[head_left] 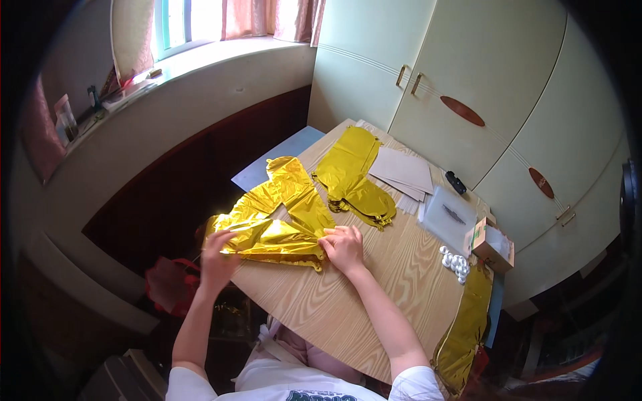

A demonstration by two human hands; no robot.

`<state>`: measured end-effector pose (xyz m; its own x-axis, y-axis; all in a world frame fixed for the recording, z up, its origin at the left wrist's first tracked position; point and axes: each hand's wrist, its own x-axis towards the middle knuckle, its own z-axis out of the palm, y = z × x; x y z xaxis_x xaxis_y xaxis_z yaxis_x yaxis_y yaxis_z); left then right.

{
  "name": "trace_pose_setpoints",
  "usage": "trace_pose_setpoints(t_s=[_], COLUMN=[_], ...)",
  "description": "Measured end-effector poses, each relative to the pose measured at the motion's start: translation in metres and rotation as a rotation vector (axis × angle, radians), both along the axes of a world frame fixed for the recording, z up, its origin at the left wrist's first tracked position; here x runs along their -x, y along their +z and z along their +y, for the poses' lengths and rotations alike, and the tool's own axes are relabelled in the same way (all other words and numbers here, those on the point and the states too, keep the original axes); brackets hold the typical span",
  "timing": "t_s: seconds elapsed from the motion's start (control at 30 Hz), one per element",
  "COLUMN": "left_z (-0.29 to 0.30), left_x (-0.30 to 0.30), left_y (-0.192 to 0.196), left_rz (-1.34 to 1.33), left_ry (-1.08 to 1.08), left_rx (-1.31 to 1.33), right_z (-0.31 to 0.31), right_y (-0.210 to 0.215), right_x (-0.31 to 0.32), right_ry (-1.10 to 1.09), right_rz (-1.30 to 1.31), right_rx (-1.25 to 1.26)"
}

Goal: Folding gold foil alphabet balloons and placing them into plastic packaging sleeves alongside cardboard inserts.

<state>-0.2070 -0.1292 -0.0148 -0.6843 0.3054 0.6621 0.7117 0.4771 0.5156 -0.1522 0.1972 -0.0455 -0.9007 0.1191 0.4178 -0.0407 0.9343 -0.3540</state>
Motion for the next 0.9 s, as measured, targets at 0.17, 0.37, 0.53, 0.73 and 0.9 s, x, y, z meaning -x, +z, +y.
trace_pose_setpoints(t_s=[0.17, 0.37, 0.53, 0.73, 0.9], left_z=[0.089, 0.104, 0.059, -0.017, -0.02], left_x=[0.001, 0.08, 0.169, 0.275, 0.293], left_y=[0.03, 0.02, 0.047, 0.078, 0.126], left_rz=[0.42, 0.045, -0.115, -0.104, -0.017], left_ry=[-0.085, -0.003, 0.096, 0.262, 0.351], left_rx=[0.342, 0.142, -0.036, -0.07, -0.034], right_z=[-0.005, -0.002, -0.011, -0.014, -0.009], right_y=[0.035, 0.015, 0.007, 0.004, 0.006], right_x=[0.019, 0.006, -0.019, -0.017, -0.019], right_ry=[0.03, 0.0, -0.016, -0.031, -0.049], right_rz=[0.284, 0.384, -0.386, -0.514, -0.536], right_rx=[-0.002, 0.108, -0.163, -0.16, -0.175])
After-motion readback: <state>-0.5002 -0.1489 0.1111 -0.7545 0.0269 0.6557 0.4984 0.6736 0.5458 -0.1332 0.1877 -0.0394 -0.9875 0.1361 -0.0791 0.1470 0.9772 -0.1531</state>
